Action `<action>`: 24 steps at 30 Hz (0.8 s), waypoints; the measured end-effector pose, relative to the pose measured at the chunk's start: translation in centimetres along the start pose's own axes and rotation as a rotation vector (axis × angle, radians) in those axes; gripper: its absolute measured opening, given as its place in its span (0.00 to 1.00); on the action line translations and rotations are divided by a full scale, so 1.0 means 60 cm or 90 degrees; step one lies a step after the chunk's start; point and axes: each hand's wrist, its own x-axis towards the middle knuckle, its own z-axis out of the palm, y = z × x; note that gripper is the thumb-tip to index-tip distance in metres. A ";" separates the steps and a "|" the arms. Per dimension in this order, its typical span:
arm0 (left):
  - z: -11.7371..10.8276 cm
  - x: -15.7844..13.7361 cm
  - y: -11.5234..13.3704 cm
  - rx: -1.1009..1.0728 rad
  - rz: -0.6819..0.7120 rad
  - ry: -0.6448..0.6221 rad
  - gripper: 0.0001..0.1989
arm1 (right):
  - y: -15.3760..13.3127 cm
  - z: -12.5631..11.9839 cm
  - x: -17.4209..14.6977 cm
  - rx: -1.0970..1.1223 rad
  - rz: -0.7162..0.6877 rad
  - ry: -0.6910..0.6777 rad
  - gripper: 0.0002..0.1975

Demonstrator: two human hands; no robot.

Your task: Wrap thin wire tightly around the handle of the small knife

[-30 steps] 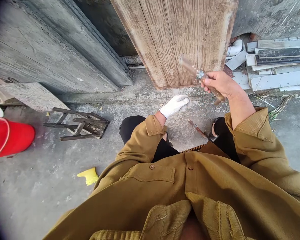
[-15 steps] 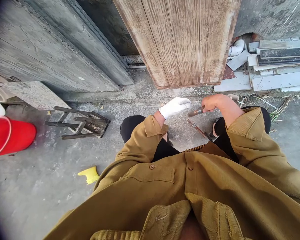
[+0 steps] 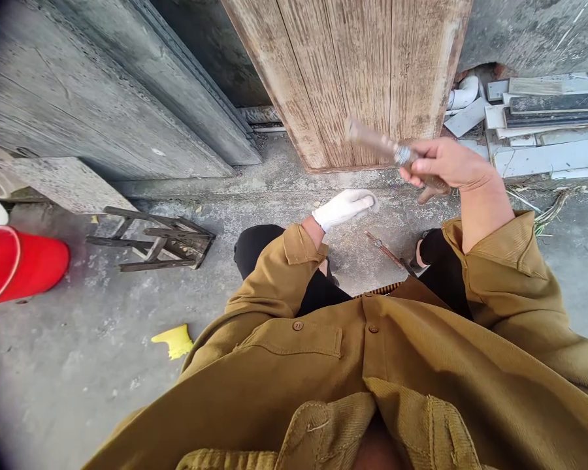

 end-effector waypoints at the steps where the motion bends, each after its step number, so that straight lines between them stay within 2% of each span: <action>1: 0.006 -0.002 0.004 -0.027 0.002 -0.027 0.20 | 0.001 -0.004 -0.001 0.031 -0.005 0.073 0.19; 2: 0.011 -0.004 0.009 -0.041 0.005 -0.047 0.21 | 0.003 -0.004 0.003 0.022 0.010 0.127 0.17; 4: 0.018 -0.008 0.020 -0.036 0.013 -0.058 0.20 | 0.011 0.003 0.021 -0.114 0.086 0.180 0.14; 7: 0.019 -0.015 0.033 0.023 0.035 -0.088 0.16 | 0.028 0.029 0.060 -0.358 0.168 0.156 0.11; 9: 0.016 -0.019 0.036 0.072 0.052 -0.104 0.14 | 0.039 0.050 0.081 -0.449 0.171 0.113 0.12; 11: 0.009 -0.022 0.034 0.125 0.063 -0.088 0.14 | 0.046 0.069 0.091 -0.509 0.180 0.034 0.13; 13: 0.002 -0.025 0.030 0.177 0.060 -0.052 0.13 | 0.049 0.085 0.092 -0.526 0.204 -0.108 0.11; 16: -0.011 -0.034 0.025 0.229 0.049 -0.014 0.11 | 0.042 0.093 0.075 -0.435 0.202 -0.390 0.11; 18: -0.017 -0.043 0.023 0.238 0.058 0.005 0.12 | 0.028 0.086 0.056 -0.329 0.140 -0.501 0.13; 19: -0.019 -0.049 0.023 0.236 0.065 0.021 0.12 | 0.020 0.080 0.044 -0.278 0.098 -0.505 0.14; 20: -0.020 -0.055 0.023 0.230 0.074 0.042 0.12 | 0.012 0.073 0.033 -0.230 0.055 -0.472 0.15; 24: -0.004 -0.076 0.020 0.219 0.071 0.090 0.16 | -0.010 0.057 0.001 -0.062 -0.018 -0.161 0.19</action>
